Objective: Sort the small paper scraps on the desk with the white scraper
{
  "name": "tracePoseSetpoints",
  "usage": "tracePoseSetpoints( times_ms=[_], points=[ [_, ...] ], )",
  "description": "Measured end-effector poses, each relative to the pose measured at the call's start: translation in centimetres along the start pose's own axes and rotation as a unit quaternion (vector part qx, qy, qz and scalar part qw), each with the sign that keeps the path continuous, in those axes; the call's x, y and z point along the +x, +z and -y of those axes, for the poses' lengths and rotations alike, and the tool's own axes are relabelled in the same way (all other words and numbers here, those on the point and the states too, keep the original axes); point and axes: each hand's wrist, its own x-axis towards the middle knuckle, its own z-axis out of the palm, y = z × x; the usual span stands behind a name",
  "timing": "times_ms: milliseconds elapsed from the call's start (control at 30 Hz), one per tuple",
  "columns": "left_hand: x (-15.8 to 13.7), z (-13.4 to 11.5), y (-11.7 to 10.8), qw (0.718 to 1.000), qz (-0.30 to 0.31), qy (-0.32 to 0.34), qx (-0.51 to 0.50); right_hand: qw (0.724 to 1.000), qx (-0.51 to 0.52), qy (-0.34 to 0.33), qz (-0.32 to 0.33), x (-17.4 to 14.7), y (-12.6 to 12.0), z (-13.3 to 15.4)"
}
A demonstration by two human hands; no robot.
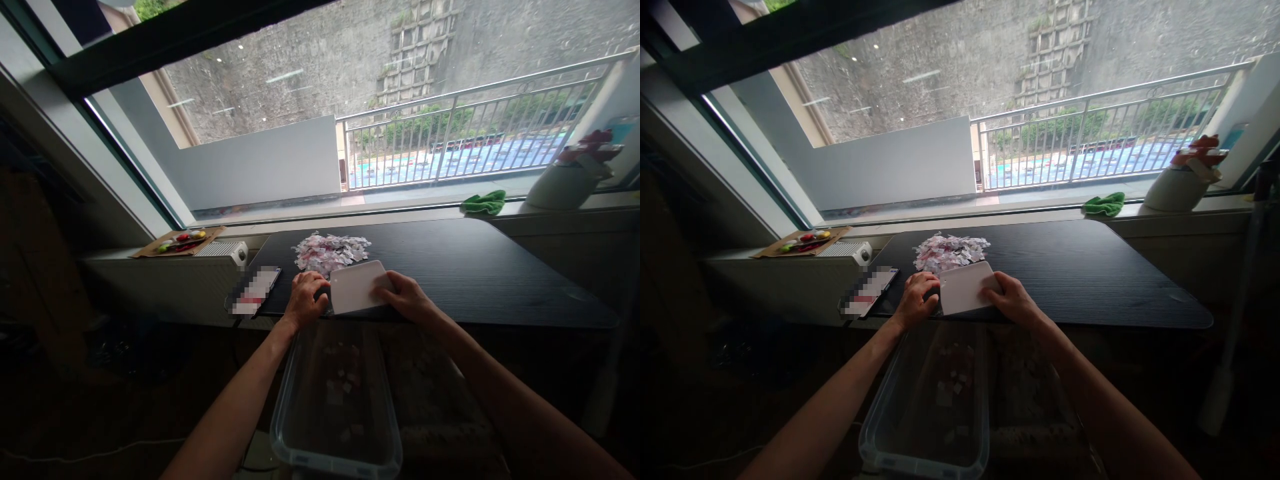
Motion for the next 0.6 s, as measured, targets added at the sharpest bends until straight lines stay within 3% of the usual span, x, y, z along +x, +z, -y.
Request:
tracePoseSetpoints(
  times_ms=[100, 300, 600],
  points=[
    [0.0, -0.1, 0.0, 1.000, -0.004, -0.003, 0.005, 1.000, 0.015, 0.001, 0.005, -0.2, 0.3, 0.2],
    [0.1, -0.2, 0.2, 1.000, -0.015, -0.003, -0.001, 0.994, 0.077, 0.024, -0.068, 0.0, -0.4, 0.1],
    [0.2, 0.3, 0.4, 0.997, -0.057, -0.055, -0.013, 1.000, 0.014, 0.008, -0.010, 0.0, 1.2, 0.1]
  ],
)
